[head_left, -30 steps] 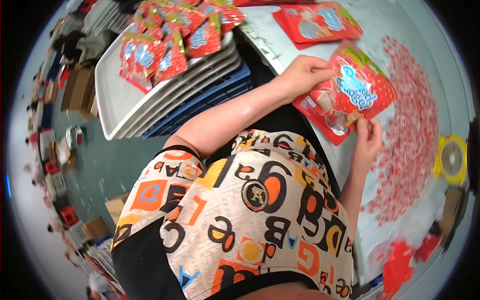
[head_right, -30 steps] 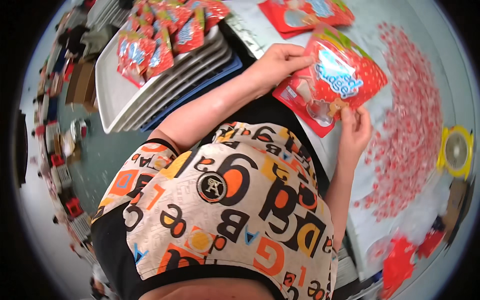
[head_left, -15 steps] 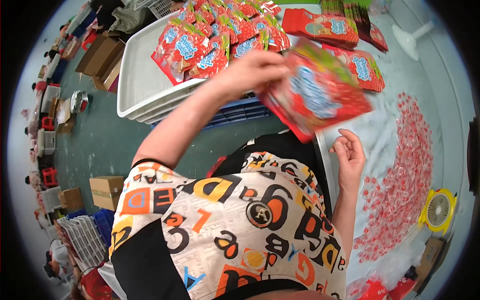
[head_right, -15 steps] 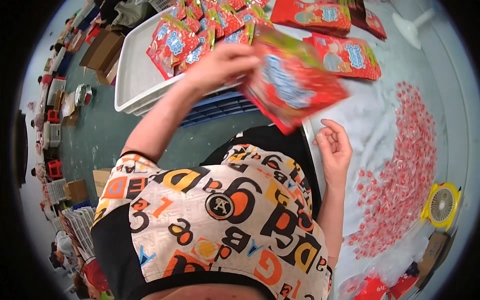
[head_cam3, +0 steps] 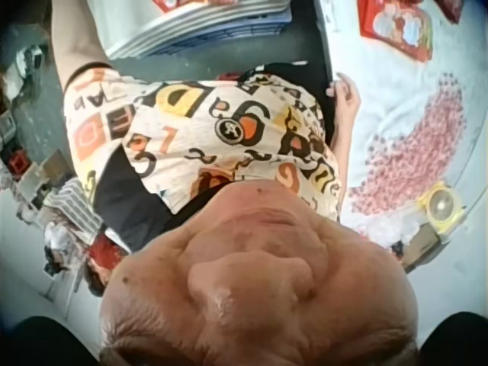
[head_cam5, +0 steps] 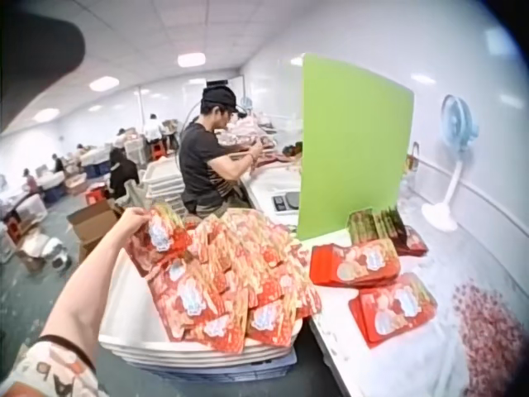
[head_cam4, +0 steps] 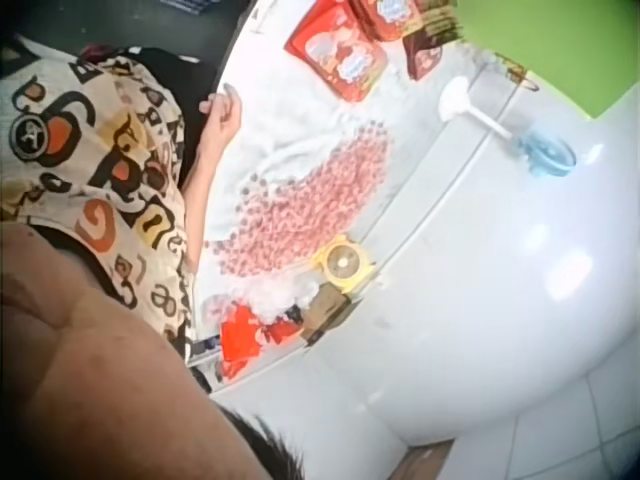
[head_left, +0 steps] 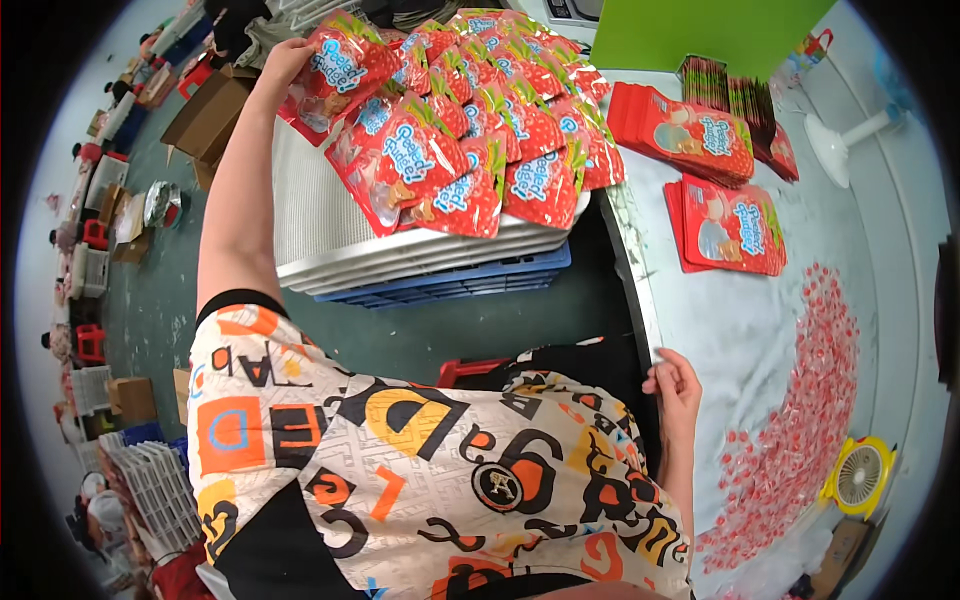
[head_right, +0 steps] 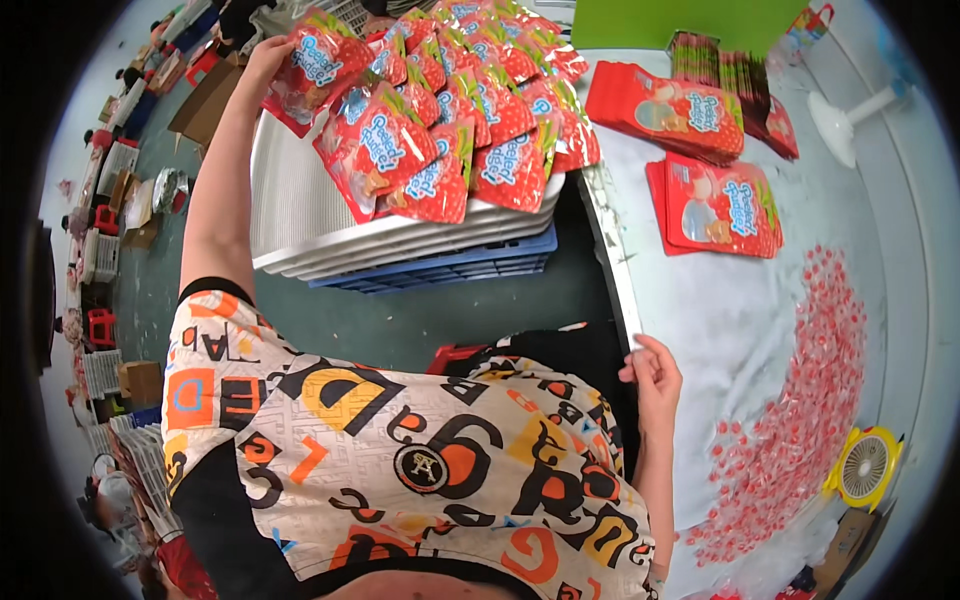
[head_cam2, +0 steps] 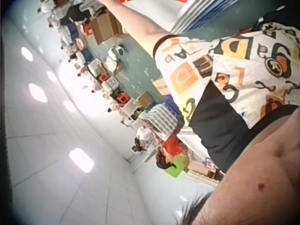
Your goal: Filling plastic pouches with individual candies and arranging them in a tray.
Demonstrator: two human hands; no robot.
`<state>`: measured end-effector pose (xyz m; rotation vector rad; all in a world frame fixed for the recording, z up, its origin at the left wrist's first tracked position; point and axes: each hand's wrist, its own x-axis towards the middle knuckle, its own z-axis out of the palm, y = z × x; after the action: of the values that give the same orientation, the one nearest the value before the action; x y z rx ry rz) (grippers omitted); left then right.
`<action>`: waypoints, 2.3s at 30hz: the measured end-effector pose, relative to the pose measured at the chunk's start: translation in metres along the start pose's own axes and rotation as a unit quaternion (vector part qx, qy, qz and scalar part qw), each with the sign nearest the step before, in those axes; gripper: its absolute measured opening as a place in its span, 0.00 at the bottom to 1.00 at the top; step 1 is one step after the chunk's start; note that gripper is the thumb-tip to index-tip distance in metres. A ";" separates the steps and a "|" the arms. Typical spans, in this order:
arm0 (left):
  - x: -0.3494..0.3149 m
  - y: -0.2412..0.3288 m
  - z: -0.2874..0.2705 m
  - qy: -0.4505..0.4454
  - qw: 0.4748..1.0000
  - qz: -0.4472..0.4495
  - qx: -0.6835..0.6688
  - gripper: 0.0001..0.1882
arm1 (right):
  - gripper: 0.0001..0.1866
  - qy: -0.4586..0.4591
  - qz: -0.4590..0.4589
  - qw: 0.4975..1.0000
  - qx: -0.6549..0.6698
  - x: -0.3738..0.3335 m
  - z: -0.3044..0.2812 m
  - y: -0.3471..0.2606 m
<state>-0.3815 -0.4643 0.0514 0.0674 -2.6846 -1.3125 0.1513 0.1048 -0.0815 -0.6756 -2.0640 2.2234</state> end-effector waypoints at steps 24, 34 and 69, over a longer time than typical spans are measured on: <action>-0.014 -0.135 0.145 0.003 0.999 0.040 -0.030 0.29 | 0.12 0.126 -0.029 0.987 -0.091 0.042 -0.021 -0.055; 0.010 -0.145 0.147 -0.051 0.991 0.081 -0.091 0.36 | 0.14 0.284 -0.336 0.825 -0.353 0.184 -0.122 -0.094; -0.253 0.104 0.209 0.118 0.936 0.310 -0.116 0.19 | 0.13 0.237 -0.003 0.953 0.187 0.016 -0.126 -0.011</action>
<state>-0.1616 -0.2095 -0.0226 -0.5618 -2.0702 -1.2841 0.1757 0.2304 -0.0789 -1.0308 -1.3752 2.0900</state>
